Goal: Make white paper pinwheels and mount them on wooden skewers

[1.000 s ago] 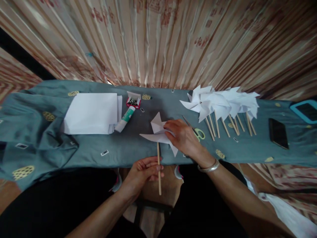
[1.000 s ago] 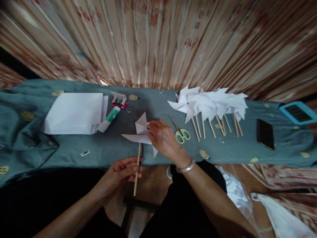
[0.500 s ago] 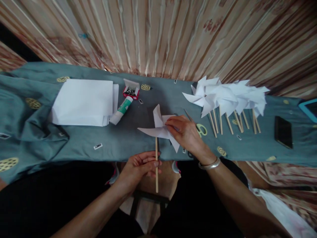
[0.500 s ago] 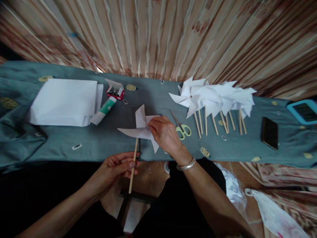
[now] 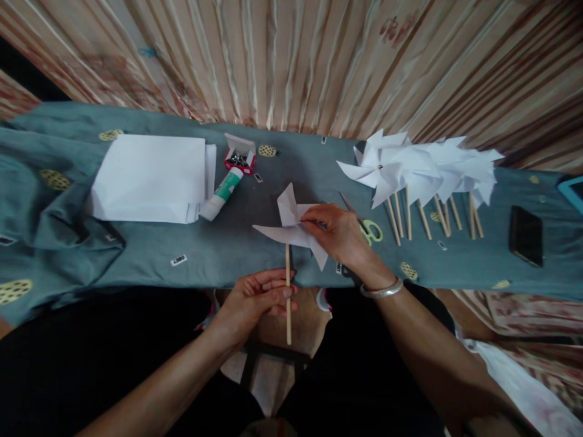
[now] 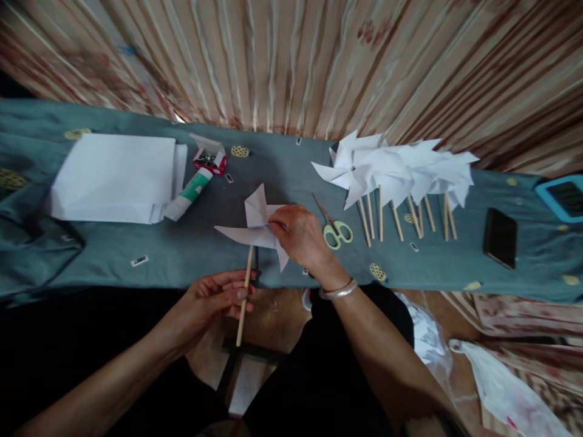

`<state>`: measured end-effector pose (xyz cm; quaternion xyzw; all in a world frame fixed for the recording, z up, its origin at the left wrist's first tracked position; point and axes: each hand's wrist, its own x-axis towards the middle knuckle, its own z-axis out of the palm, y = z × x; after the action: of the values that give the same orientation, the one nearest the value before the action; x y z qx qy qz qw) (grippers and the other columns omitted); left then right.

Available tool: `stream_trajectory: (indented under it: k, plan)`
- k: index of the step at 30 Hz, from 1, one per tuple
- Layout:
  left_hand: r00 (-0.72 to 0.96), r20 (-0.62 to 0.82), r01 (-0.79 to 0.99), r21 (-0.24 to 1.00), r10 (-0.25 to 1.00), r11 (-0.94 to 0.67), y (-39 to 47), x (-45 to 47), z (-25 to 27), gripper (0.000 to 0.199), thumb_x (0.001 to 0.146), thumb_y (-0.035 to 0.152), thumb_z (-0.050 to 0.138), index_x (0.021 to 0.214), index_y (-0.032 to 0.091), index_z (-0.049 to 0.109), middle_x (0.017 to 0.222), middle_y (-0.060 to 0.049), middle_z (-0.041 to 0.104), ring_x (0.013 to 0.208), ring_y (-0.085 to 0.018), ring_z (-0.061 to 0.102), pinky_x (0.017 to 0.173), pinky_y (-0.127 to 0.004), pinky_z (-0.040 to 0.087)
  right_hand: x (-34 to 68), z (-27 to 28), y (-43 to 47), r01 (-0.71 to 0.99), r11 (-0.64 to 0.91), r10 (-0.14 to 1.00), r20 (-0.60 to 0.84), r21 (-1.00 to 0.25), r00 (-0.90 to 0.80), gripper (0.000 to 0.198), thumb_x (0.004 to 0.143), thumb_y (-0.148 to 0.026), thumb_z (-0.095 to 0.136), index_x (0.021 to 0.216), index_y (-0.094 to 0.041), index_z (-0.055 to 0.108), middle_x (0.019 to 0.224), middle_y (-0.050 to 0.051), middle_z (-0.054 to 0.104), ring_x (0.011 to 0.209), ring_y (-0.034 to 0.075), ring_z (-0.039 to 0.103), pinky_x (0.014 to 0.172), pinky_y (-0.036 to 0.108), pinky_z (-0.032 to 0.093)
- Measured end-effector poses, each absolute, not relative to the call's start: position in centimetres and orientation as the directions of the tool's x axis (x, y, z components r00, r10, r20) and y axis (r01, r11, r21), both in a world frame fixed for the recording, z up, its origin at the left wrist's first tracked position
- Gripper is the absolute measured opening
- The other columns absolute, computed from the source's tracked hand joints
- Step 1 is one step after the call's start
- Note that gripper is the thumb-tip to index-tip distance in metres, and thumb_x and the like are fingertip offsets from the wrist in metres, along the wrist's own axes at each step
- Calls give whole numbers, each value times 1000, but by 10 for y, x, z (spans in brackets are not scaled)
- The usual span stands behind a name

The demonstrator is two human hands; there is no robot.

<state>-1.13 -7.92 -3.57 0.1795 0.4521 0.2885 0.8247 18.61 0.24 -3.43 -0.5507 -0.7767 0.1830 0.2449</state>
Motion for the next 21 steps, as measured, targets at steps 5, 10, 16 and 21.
stream_trajectory:
  k: [5, 10, 16, 21]
  plan:
    - [425, -642, -310, 559, 638, 769, -79, -12, -37, 40, 58, 26, 87, 92, 13, 73, 77, -3, 74, 58, -12, 67, 52, -19, 50, 184, -37, 4, 757, 316, 949, 173, -572, -266, 15, 82, -13, 61, 80, -21, 74, 88, 3, 74, 90, 22, 67, 87, 36, 49]
    - [423, -646, -307, 557, 635, 772, -79, -11, -36, 40, 57, 27, 88, 91, 13, 73, 76, -3, 73, 57, -12, 67, 52, -19, 49, 183, -41, 6, 744, 309, 951, 168, -592, -261, 15, 83, -13, 61, 80, -20, 73, 88, 4, 74, 90, 22, 67, 86, 36, 49]
    - [423, -641, -312, 560, 640, 767, -80, -12, -37, 39, 56, 27, 88, 89, 13, 74, 76, -3, 73, 56, -12, 66, 52, -20, 50, 182, -43, 7, 750, 313, 949, 170, -583, -264, 14, 83, -13, 60, 81, -20, 72, 89, 4, 74, 89, 22, 66, 86, 36, 48]
    - [430, -635, -311, 563, 642, 766, -80, -12, -38, 38, 57, 28, 88, 90, 14, 74, 77, -3, 73, 57, -12, 66, 52, -20, 50, 180, -43, 6, 779, 353, 935, 195, -519, -295, 15, 85, -14, 58, 83, -18, 72, 90, 6, 73, 91, 23, 66, 87, 36, 48]
